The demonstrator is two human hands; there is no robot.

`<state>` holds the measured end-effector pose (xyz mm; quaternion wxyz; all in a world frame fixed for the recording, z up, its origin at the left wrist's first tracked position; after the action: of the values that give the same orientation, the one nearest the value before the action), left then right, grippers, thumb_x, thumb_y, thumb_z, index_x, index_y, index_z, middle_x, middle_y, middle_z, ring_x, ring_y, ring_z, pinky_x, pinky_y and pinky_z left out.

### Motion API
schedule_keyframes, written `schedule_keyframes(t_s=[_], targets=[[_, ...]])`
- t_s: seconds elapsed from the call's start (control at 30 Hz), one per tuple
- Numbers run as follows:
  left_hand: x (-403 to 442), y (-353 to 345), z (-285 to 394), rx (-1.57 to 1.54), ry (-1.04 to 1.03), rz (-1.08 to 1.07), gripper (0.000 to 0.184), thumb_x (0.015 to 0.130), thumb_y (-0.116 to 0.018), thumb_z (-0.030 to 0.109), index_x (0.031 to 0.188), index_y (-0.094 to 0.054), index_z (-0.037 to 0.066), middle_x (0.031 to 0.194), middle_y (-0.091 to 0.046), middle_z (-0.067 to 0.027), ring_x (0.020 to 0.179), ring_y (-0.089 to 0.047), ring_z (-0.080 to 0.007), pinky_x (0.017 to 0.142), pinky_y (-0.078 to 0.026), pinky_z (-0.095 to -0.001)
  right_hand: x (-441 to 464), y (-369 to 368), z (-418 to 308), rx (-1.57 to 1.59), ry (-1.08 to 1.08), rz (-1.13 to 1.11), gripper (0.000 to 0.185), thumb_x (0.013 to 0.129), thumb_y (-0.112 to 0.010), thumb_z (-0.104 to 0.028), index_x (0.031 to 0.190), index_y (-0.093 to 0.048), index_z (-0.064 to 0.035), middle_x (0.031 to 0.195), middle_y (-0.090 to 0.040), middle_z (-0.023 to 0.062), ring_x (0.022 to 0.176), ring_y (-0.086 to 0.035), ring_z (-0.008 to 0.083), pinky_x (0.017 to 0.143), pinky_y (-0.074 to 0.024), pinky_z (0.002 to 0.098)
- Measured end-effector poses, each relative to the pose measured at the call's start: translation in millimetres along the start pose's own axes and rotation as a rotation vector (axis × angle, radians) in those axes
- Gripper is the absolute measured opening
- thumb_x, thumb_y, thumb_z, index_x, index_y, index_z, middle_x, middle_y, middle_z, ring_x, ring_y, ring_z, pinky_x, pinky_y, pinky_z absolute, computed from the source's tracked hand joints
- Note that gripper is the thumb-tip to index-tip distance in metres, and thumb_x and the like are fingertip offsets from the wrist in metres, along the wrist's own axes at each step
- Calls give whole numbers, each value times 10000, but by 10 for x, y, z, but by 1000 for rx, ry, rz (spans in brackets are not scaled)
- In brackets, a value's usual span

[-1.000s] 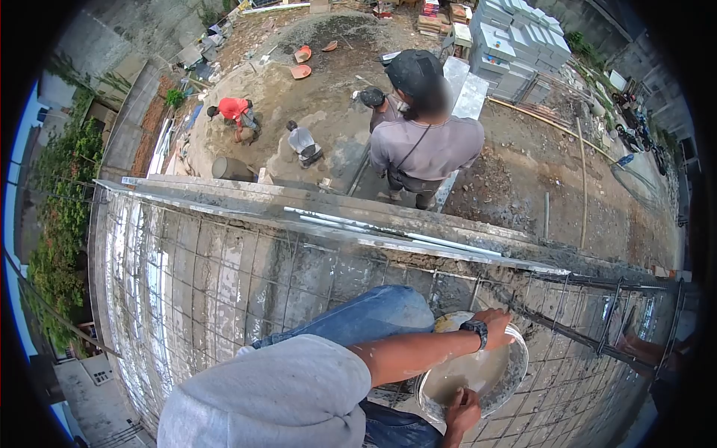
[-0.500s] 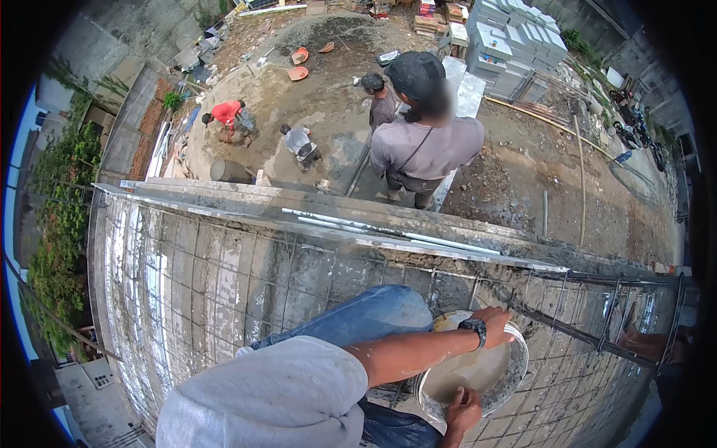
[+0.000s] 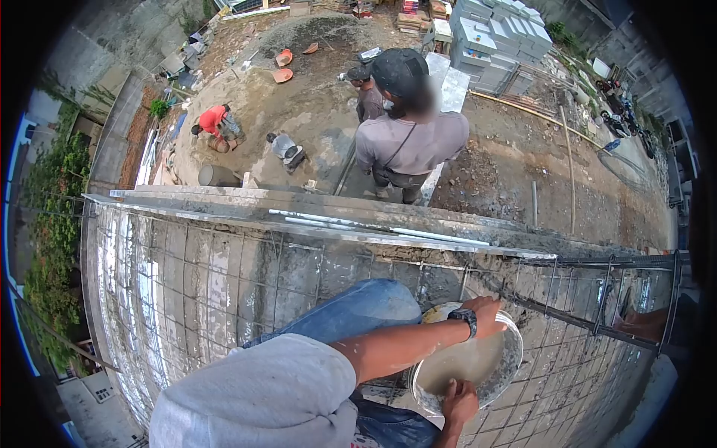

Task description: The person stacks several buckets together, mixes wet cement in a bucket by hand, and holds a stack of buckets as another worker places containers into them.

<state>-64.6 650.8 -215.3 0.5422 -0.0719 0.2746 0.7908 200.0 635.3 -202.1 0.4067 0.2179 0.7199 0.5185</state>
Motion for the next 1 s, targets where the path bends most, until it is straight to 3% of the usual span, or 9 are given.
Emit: schedule_keyframes(t_s=[0.13, 0.23, 0.33, 0.63, 1.0], targets=[[-6, 9, -21, -8, 24, -3, 566, 917, -739, 471, 1266, -652, 34, 1286, -672, -222, 1234, -633, -401, 1027, -512, -503, 0, 28, -85, -66, 83, 56, 255, 893, -772, -312, 889, -718, -63, 797, -714, 147, 751, -700, 374, 697, -543, 490], [9, -9, -36, -12, 23, 10, 577, 907, -748, 474, 1272, -657, 38, 1288, -675, -227, 1227, -638, -401, 1028, -513, -502, -1, 20, -31, 0, 64, 64, 255, 894, -769, -315, 888, -720, -65, 794, -716, 142, 755, -701, 370, 702, -547, 484], [35, -40, -68, -3, 24, 29, 588, 892, -762, 479, 1272, -662, 42, 1272, -686, -229, 1210, -649, -402, 1021, -518, -502, 4, 2, -17, 34, 27, -18, 287, 896, -759, -346, 945, -720, -66, 913, -727, 178, 826, -708, 425, 725, -554, 519], [41, -34, -78, -22, 15, 50, 580, 871, -784, 469, 1233, -678, 29, 1217, -713, -222, 1164, -674, -414, 992, -534, -508, -39, 130, -47, 146, 72, 137, 220, 924, -744, -287, 903, -738, -68, 781, -707, 150, 700, -699, 379, 641, -542, 484], [63, -41, -89, -19, 14, 59, 555, 860, -781, 474, 1184, -683, 34, 1186, -719, -211, 1129, -684, -405, 949, -541, -508, -61, 170, -78, 185, 109, 181, 173, 953, -726, -231, 912, -750, -64, 799, -710, 134, 681, -703, 339, 620, -542, 458]])
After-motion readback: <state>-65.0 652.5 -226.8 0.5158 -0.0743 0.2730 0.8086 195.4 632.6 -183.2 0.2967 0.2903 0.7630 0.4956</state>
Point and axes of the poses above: each hand's wrist, its own x-axis towards the middle knuckle, its own y-axis out of the back of the hand, z = x × y, the point moved 10 cm from there along x, towards the middle knuckle
